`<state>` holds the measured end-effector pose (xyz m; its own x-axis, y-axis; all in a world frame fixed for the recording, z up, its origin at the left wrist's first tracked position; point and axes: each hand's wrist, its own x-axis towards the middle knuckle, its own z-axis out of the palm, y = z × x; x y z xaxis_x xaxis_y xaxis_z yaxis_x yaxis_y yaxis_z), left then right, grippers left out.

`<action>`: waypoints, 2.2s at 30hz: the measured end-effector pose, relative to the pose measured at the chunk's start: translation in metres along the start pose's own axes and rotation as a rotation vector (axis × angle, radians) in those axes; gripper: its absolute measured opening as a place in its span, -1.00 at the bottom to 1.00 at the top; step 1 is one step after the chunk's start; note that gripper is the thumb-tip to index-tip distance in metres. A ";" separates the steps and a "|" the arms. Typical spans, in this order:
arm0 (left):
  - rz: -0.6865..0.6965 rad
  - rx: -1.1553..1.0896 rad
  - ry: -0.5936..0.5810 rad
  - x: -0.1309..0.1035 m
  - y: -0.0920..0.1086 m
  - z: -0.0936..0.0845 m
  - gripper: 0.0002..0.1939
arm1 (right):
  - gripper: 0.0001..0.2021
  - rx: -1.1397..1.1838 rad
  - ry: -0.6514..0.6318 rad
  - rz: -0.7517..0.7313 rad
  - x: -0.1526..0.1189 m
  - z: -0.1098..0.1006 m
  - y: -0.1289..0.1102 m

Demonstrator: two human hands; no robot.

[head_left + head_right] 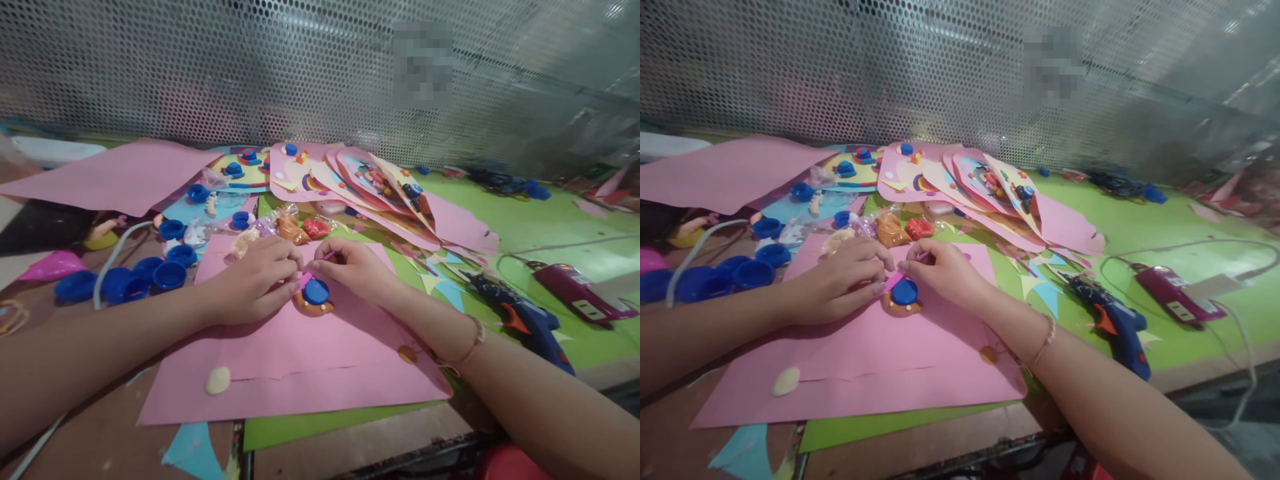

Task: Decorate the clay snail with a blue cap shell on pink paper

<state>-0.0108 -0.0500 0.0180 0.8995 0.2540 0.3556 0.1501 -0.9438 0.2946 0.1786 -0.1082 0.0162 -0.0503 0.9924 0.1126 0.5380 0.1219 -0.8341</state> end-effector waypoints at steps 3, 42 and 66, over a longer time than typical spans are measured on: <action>0.011 0.011 0.000 0.000 -0.001 0.000 -0.75 | -0.84 -0.015 0.002 0.004 0.000 0.000 0.000; 0.388 0.102 0.169 -0.008 0.002 -0.006 -0.78 | -0.80 0.479 0.002 0.136 0.000 -0.018 0.018; 0.395 0.045 0.017 -0.004 0.008 -0.008 -0.73 | -0.77 0.376 -0.034 0.124 -0.003 -0.021 0.015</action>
<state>-0.0164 -0.0565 0.0260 0.8849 -0.1269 0.4482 -0.1876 -0.9778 0.0934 0.2042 -0.1094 0.0149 -0.0354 0.9993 -0.0142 0.1964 -0.0069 -0.9805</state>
